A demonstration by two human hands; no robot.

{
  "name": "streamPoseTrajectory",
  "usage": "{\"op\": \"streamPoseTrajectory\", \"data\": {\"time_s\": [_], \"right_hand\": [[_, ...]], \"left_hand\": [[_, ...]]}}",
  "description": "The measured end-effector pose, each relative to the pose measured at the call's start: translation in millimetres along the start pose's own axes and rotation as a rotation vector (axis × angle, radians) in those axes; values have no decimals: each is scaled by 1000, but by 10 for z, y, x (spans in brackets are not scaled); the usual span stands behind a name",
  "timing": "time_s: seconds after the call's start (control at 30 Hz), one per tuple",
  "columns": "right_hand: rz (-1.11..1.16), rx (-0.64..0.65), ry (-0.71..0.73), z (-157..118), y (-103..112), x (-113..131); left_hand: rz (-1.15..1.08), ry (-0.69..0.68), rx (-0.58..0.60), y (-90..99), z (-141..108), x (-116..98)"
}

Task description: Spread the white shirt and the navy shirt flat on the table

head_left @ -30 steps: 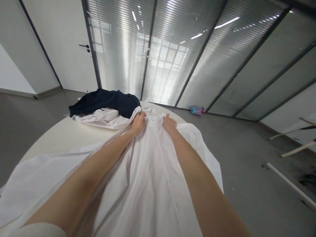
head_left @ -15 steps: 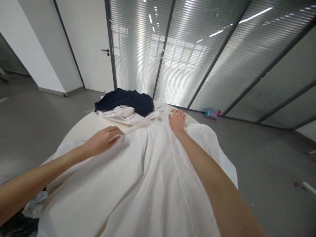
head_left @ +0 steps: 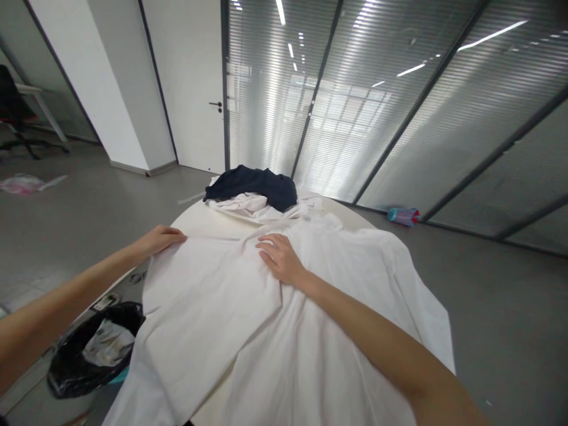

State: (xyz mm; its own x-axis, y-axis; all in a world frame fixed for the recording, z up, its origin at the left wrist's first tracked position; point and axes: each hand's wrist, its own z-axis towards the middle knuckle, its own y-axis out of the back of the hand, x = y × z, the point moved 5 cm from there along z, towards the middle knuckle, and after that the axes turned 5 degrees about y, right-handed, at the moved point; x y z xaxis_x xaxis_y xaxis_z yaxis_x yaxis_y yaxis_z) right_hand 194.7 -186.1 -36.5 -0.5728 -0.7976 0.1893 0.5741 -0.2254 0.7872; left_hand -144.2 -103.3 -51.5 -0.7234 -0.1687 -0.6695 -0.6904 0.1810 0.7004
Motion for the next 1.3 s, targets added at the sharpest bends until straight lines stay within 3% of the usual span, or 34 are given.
{"op": "streamPoseTrajectory", "data": {"time_s": [0.07,0.13,0.23,0.33,0.43,0.53,0.63,0.77,0.87,0.97,1.07,1.13,1.23,1.3], "right_hand": [[-17,8,-72,-101,48,-86],[-35,55,-111,-129,66,-161],[-77,115,-98,41,30,-247],[-144,188,-65,361,-84,-322],[-201,230,-75,589,-144,-389],[-216,158,-84,588,-32,-422],[-222,-22,-102,411,193,-462],[-217,-155,-128,198,340,-525],[-201,-86,-128,195,240,-531],[-192,25,-116,269,60,-518],[-175,145,-125,348,-120,-546],[-160,228,-150,392,-217,-593],[-152,305,-197,449,-285,-678],[-144,302,-219,484,-282,-722]], "left_hand": [[157,9,3,-2,5,21],[353,-125,-30,-53,-5,-89],[468,-447,-115,-261,-34,-468],[372,-625,-49,-609,9,-884],[235,-676,77,-949,86,-1191],[196,-753,94,-1158,113,-1368],[201,-714,15,-1215,204,-1421],[157,-517,-42,-1113,440,-1380],[117,-452,-144,-846,448,-1295],[39,-440,-133,-528,153,-1055],[4,-351,205,-391,-354,-570],[55,-276,336,-318,-711,-163],[42,-156,237,-176,-1070,423],[-27,-103,214,-183,-1206,726]]}}
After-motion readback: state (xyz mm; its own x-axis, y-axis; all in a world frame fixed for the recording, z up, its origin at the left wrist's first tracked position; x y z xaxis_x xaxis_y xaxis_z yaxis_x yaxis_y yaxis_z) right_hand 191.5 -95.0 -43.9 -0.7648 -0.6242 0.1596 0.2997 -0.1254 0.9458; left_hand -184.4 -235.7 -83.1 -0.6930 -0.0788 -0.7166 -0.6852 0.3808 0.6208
